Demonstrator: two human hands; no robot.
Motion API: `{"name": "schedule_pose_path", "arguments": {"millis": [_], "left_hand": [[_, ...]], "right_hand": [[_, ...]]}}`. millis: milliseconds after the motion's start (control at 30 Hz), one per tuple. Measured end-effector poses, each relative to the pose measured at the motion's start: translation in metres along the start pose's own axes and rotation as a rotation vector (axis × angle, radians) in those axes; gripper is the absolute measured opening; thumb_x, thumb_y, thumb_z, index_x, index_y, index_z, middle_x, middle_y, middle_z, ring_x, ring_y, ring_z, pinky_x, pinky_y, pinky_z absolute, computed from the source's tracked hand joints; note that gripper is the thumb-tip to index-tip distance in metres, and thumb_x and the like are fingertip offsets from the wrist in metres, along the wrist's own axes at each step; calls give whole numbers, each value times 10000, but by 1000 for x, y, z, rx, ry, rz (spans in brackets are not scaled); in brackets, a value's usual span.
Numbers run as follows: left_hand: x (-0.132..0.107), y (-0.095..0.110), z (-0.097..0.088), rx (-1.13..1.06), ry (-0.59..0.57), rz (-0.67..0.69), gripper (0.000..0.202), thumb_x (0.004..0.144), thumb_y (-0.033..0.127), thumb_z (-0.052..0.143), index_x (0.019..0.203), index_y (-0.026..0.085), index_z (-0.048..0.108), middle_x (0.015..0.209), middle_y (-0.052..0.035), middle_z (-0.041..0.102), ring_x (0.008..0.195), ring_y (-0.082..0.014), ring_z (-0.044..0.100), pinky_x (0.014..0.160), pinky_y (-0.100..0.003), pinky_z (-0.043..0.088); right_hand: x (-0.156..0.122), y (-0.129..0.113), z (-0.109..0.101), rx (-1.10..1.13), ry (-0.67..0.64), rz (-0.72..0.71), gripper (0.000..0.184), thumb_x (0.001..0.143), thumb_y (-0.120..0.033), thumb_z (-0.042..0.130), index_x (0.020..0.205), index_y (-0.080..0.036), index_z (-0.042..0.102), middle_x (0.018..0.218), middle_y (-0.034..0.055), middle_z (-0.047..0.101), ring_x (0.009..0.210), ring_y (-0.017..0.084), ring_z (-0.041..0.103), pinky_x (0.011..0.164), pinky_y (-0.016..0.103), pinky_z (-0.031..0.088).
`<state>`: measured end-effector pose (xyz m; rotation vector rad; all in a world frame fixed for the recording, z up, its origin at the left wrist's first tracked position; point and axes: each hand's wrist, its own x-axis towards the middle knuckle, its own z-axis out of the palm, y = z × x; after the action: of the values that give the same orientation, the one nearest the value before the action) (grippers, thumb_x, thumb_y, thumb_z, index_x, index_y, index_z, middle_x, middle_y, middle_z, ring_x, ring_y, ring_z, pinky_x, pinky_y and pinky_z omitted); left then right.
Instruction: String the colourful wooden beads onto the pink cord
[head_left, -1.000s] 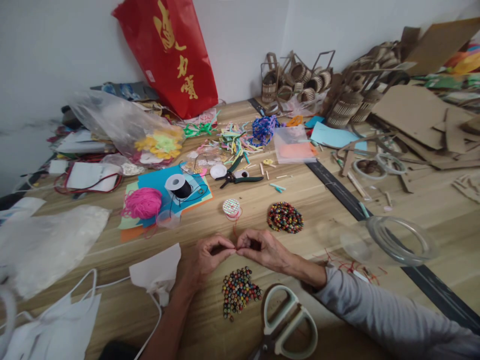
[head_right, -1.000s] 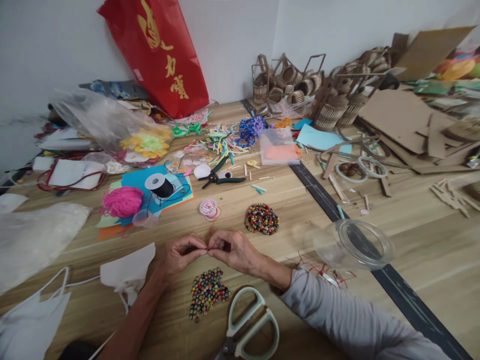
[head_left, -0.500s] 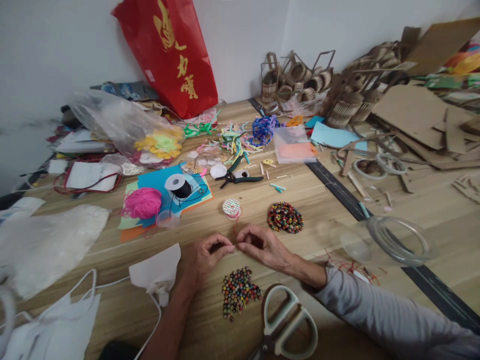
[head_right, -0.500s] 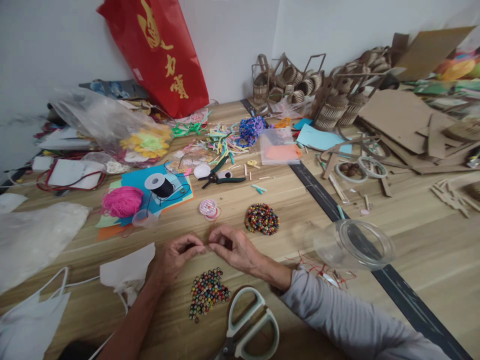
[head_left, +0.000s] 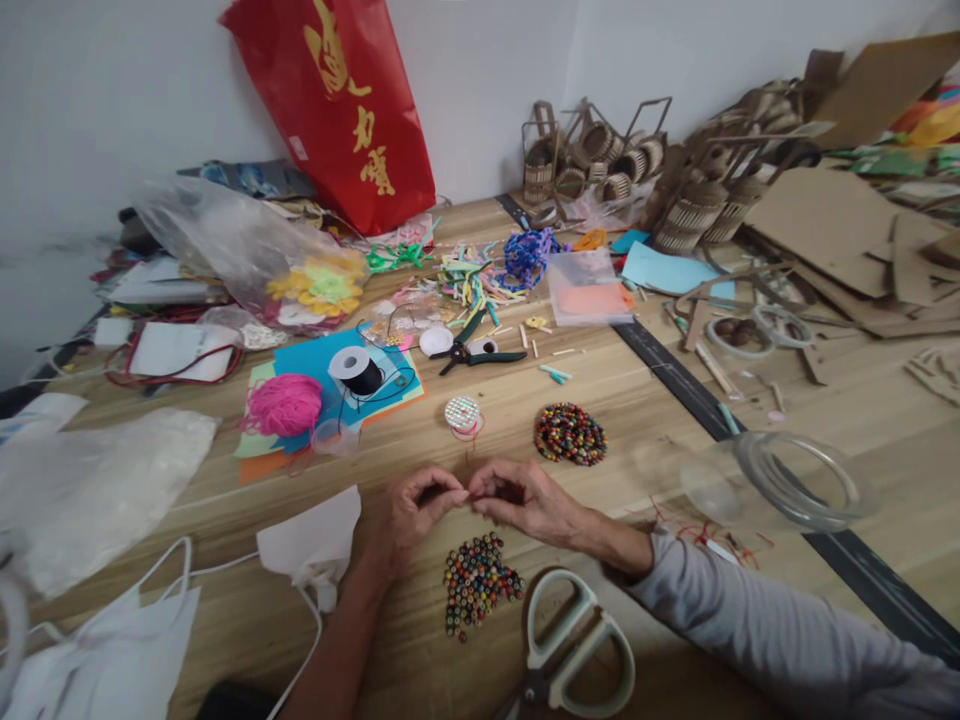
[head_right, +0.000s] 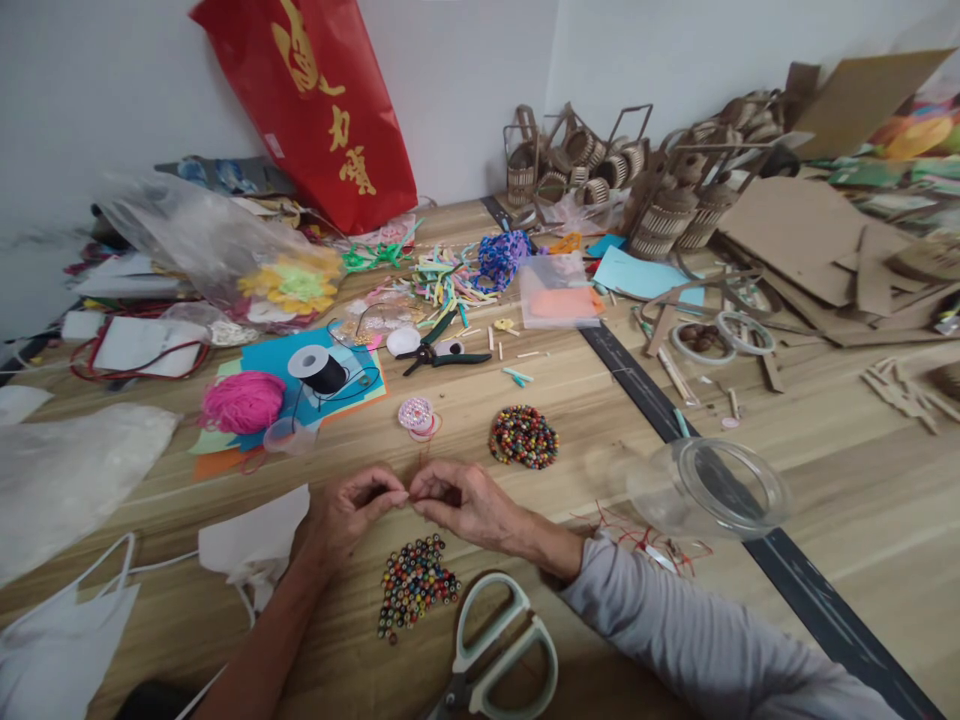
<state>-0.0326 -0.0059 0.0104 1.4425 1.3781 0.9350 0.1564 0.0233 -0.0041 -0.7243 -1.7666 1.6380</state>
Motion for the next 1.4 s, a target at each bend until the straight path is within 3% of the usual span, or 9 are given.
{"name": "schedule_pose_path", "arguments": {"millis": [233, 400, 567, 733, 1067, 1400], "left_hand": [[-1, -2, 1, 23, -14, 11, 111, 695, 251, 674, 642, 156, 653, 625, -3, 651, 596, -129, 566, 585, -219, 450], [-1, -3, 1, 75, -40, 72, 117, 724, 256, 676, 660, 159, 673, 647, -18, 668, 621, -144, 587, 615, -238, 453], [0, 3, 4, 215, -203, 196, 84, 732, 242, 695, 664, 196, 711, 676, -33, 694, 696, -176, 607, 698, -283, 467], [-2, 9, 7, 388, -385, 257, 18, 706, 239, 744, 691, 246, 735, 723, -19, 719, 828, -212, 599, 820, -335, 430], [-3, 2, 10, 460, -360, 297, 58, 688, 224, 765, 679, 234, 709, 724, -12, 697, 826, -217, 587, 864, -365, 404], [-3, 0, 6, 451, -363, 321, 45, 720, 214, 747, 717, 195, 706, 750, -30, 685, 856, -208, 574, 782, -314, 434]], "right_hand": [[0, 3, -2, -121, 56, -21, 154, 858, -279, 587, 817, -139, 639, 668, -7, 556, 561, 83, 461, 480, 190, 355], [0, 2, -3, -49, 80, 0, 209, 875, -337, 565, 799, -145, 587, 622, -24, 511, 526, 79, 452, 468, 189, 349], [3, 2, -4, 81, 172, 18, 296, 868, -443, 562, 797, -157, 538, 595, -36, 501, 505, 79, 447, 467, 198, 354], [3, 2, -4, 86, 180, 19, 300, 861, -445, 571, 788, -155, 537, 582, -41, 494, 500, 76, 431, 472, 203, 345], [3, 1, -4, 108, 159, 25, 283, 857, -424, 573, 785, -153, 532, 571, -44, 473, 486, 75, 417, 449, 197, 337], [3, 2, -3, 97, 158, 41, 267, 856, -409, 573, 790, -154, 533, 591, -45, 472, 487, 69, 411, 453, 194, 325]]}}
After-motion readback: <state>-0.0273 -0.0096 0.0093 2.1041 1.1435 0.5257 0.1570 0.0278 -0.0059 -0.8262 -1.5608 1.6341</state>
